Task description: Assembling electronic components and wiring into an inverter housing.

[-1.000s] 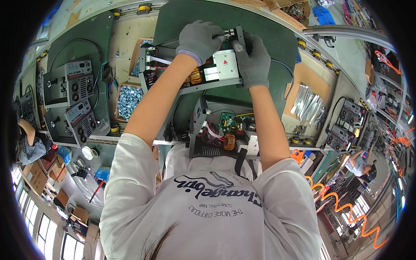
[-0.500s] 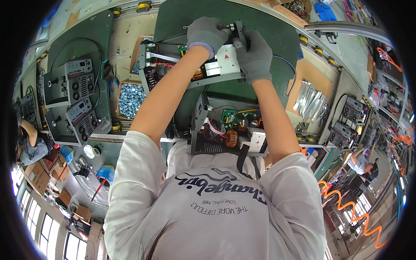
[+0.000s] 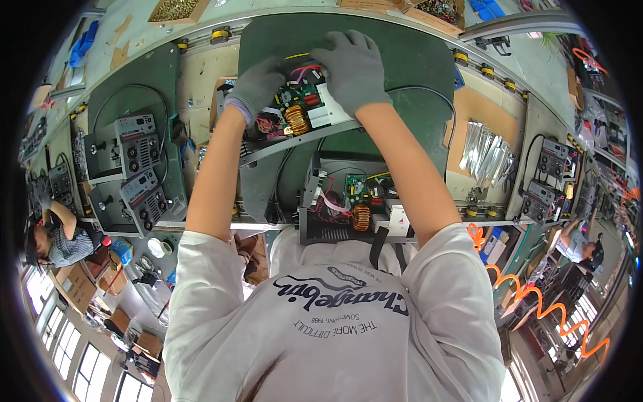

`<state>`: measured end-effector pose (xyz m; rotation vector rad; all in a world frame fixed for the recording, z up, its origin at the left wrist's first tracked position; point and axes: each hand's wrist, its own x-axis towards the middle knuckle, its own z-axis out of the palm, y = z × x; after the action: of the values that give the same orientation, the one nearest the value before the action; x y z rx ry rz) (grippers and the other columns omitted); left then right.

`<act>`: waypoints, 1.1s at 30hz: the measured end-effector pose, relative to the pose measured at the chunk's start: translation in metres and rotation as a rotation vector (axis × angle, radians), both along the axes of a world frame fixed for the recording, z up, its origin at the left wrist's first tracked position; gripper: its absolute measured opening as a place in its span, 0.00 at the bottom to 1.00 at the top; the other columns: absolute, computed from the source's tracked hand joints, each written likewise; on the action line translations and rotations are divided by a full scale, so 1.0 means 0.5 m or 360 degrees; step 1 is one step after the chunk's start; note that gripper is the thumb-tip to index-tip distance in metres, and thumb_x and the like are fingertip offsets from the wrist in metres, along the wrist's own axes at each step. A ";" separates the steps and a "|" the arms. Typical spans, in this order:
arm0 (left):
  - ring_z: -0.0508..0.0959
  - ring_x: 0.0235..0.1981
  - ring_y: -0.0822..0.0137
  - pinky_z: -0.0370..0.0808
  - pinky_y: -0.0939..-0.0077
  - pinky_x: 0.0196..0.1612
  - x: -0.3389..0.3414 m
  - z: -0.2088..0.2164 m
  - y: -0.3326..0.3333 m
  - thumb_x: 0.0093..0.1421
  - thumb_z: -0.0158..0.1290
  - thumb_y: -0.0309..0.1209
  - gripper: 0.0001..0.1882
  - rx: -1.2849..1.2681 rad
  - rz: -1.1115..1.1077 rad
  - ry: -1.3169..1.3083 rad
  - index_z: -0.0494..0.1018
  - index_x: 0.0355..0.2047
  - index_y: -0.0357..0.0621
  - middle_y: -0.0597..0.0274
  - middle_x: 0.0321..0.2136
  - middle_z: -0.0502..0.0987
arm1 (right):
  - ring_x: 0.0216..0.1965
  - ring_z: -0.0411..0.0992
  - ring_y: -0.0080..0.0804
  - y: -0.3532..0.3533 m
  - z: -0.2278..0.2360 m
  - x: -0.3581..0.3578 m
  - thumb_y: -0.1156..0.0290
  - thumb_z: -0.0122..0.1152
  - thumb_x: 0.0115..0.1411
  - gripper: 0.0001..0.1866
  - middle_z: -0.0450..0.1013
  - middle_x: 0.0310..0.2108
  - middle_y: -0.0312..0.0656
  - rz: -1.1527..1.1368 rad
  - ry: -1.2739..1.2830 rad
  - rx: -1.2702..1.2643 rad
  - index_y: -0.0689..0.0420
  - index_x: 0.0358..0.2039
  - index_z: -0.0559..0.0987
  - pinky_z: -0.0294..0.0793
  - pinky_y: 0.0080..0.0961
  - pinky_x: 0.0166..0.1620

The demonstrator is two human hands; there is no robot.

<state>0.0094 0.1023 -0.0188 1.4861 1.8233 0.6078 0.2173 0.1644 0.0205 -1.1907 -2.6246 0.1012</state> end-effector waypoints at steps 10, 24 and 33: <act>0.81 0.46 0.58 0.76 0.69 0.49 0.054 0.010 0.020 0.56 0.61 0.31 0.24 0.0070 -0.0011 -0.0279 0.73 0.55 0.44 0.49 0.46 0.81 | 0.62 0.62 0.43 -0.003 0.010 0.011 0.66 0.63 0.57 0.12 0.71 0.55 0.35 -0.0032 0.0005 0.0028 0.47 0.42 0.82 0.58 0.45 0.65; 0.82 0.33 0.54 0.77 0.65 0.40 0.192 0.005 0.078 0.55 0.64 0.35 0.14 0.0490 0.0656 -0.0610 0.81 0.40 0.41 0.51 0.35 0.83 | 0.42 0.74 0.51 -0.050 -0.025 0.067 0.64 0.60 0.61 0.09 0.75 0.40 0.45 -0.0645 0.0658 -0.0115 0.52 0.39 0.80 0.73 0.44 0.44; 0.80 0.40 0.59 0.73 0.62 0.44 0.150 0.013 0.085 0.55 0.59 0.35 0.10 0.0725 0.0110 0.0731 0.82 0.38 0.53 0.63 0.34 0.83 | 0.35 0.76 0.51 -0.056 -0.023 0.067 0.67 0.57 0.61 0.09 0.77 0.34 0.45 -0.0709 0.0678 -0.0222 0.49 0.41 0.80 0.75 0.41 0.37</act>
<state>0.0842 0.1447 -0.0125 1.9979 2.1887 0.8051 0.2507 0.1366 0.0091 -1.5692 -1.9708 0.4072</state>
